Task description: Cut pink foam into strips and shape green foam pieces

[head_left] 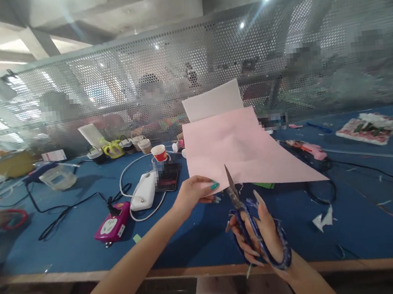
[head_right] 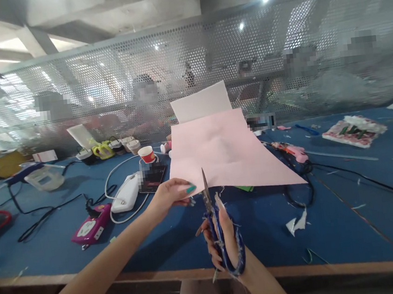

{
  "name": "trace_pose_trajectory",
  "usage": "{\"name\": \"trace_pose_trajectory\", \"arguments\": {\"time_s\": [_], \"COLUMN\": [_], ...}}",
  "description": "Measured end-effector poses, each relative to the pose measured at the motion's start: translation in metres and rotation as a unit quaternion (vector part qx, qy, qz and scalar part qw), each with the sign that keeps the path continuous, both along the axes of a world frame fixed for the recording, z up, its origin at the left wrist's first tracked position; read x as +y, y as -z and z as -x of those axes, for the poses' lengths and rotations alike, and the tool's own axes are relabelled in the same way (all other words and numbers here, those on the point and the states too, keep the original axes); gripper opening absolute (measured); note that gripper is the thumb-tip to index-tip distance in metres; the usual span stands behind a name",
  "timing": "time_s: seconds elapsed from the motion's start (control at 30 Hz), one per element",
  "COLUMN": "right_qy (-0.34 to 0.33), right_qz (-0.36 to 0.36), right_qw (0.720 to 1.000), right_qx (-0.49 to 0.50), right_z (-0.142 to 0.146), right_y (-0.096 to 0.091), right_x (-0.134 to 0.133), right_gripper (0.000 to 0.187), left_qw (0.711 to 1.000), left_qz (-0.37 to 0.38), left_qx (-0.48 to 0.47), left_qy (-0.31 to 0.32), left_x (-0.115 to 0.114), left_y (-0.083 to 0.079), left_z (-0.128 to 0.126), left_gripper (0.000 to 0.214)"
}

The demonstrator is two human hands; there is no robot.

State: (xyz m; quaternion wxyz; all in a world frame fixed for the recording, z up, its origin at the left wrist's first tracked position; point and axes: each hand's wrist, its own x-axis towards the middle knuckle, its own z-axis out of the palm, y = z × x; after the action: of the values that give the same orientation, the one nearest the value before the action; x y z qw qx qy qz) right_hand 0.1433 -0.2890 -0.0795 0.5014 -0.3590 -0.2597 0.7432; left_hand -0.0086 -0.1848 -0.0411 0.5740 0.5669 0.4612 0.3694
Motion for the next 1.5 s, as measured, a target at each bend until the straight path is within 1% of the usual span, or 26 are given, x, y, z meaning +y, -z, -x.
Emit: {"name": "trace_pose_trajectory", "arguments": {"time_s": [0.07,0.1,0.13,0.17,0.2,0.23,0.27,0.3,0.33,0.4,0.43,0.47,0.53,0.6,0.63,0.7,0.8,0.87,0.93,1.0,1.1,1.2,1.27,1.33,1.43,1.5], "right_qy": [-0.019,-0.031,-0.047,-0.07,-0.095,-0.116,-0.132,-0.141,-0.149,-0.164,-0.175,-0.183,-0.185,-0.18,-0.177,-0.17,-0.161,-0.156,-0.146,-0.141,-0.144,-0.132,-0.128,-0.123,-0.124,-0.13], "right_qz": [0.04,0.05,0.052,0.055,0.061,0.07,0.084,0.1,0.121,0.166,0.186,0.2,0.204,0.193,0.194,0.212,0.255,0.263,0.264,0.266,0.273,0.269,0.266,0.267,0.281,0.283], "right_qw": [0.999,0.998,0.997,0.996,0.994,0.991,0.988,0.985,0.981,0.972,0.966,0.961,0.96,0.964,0.965,0.962,0.953,0.952,0.953,0.954,0.951,0.954,0.955,0.955,0.95,0.949], "right_qx": [0.005,0.002,-0.004,-0.011,-0.013,-0.009,0.001,0.012,0.023,0.039,0.042,0.044,0.042,0.03,0.022,0.014,0.012,0.01,0.001,-0.004,-0.009,-0.024,-0.033,-0.043,-0.047,-0.043], "right_z": [-0.007,-0.012,-0.018,-0.023,-0.029,-0.034,-0.038,-0.042,-0.044,-0.047,-0.048,-0.049,-0.05,-0.052,-0.052,-0.052,-0.05,-0.048,-0.047,-0.047,-0.047,-0.046,-0.044,-0.043,-0.043,-0.044], "right_y": [-0.006,-0.009,-0.011,-0.013,-0.015,-0.017,-0.019,-0.021,-0.023,-0.025,-0.025,-0.024,-0.021,-0.017,-0.016,-0.017,-0.02,-0.021,-0.02,-0.02,-0.022,-0.028,-0.032,-0.035,-0.034,-0.03], "right_x": [0.0,0.0,0.0,0.001,0.001,0.001,0.001,0.0,0.0,0.0,0.0,0.001,0.003,0.005,0.006,0.006,0.005,0.005,0.004,0.004,0.003,0.002,0.001,0.001,0.002,0.003], "right_gripper": [0.071,0.072,0.073,0.075,0.077,0.08,0.081,0.081,0.081,0.081,0.079,0.075,0.058,0.044,0.042,0.047,0.061,0.065,0.062,0.057,0.056,0.058,0.059,0.058,0.06,0.059], "left_qw": [0.992,0.98,0.958,0.926,0.885,0.844,0.813,0.8,0.803,0.833,0.841,0.842,0.849,0.847,0.847,0.842,0.835,0.832,0.827,0.828,0.842,0.855,0.858,0.861,0.864,0.868], "left_qz": [-0.03,-0.067,-0.127,-0.208,-0.285,-0.338,-0.367,-0.393,-0.418,-0.44,-0.423,-0.397,-0.319,-0.263,-0.253,-0.219,-0.173,-0.187,-0.212,-0.203,-0.178,-0.236,-0.275,-0.286,-0.257,-0.204], "left_qx": [0.101,0.167,0.24,0.31,0.367,0.414,0.444,0.446,0.422,0.311,0.249,0.196,0.14,0.118,0.104,0.084,0.089,0.112,0.126,0.106,0.067,0.129,0.186,0.198,0.16,0.119], "left_qy": [0.063,0.088,0.093,0.061,0.007,-0.048,-0.077,-0.081,-0.044,0.125,0.227,0.308,0.396,0.447,0.455,0.485,0.516,0.51,0.505,0.511,0.504,0.444,0.393,0.372,0.403,0.438], "left_x": [0.002,0.002,0.003,0.004,0.006,0.009,0.014,0.02,0.028,0.046,0.056,0.066,0.083,0.095,0.098,0.102,0.104,0.103,0.102,0.099,0.09,0.077,0.068,0.063,0.061,0.064], "left_y": [-0.009,-0.015,-0.023,-0.031,-0.039,-0.046,-0.053,-0.058,-0.061,-0.059,-0.055,-0.048,-0.03,-0.009,0.001,0.017,0.032,0.035,0.034,0.032,0.031,0.035,0.038,0.041,0.043,0.043], "left_z": [0.006,0.01,0.014,0.018,0.021,0.022,0.021,0.019,0.016,0.005,-0.001,-0.007,-0.017,-0.024,-0.026,-0.028,-0.028,-0.028,-0.028,-0.029,-0.03,-0.028,-0.026,-0.025,-0.025,-0.026], "left_gripper": [0.051,0.054,0.053,0.047,0.038,0.032,0.03,0.028,0.026,0.028,0.034,0.046,0.069,0.08,0.087,0.098,0.099,0.102,0.106,0.105,0.105,0.115,0.116,0.113,0.114,0.114]}}
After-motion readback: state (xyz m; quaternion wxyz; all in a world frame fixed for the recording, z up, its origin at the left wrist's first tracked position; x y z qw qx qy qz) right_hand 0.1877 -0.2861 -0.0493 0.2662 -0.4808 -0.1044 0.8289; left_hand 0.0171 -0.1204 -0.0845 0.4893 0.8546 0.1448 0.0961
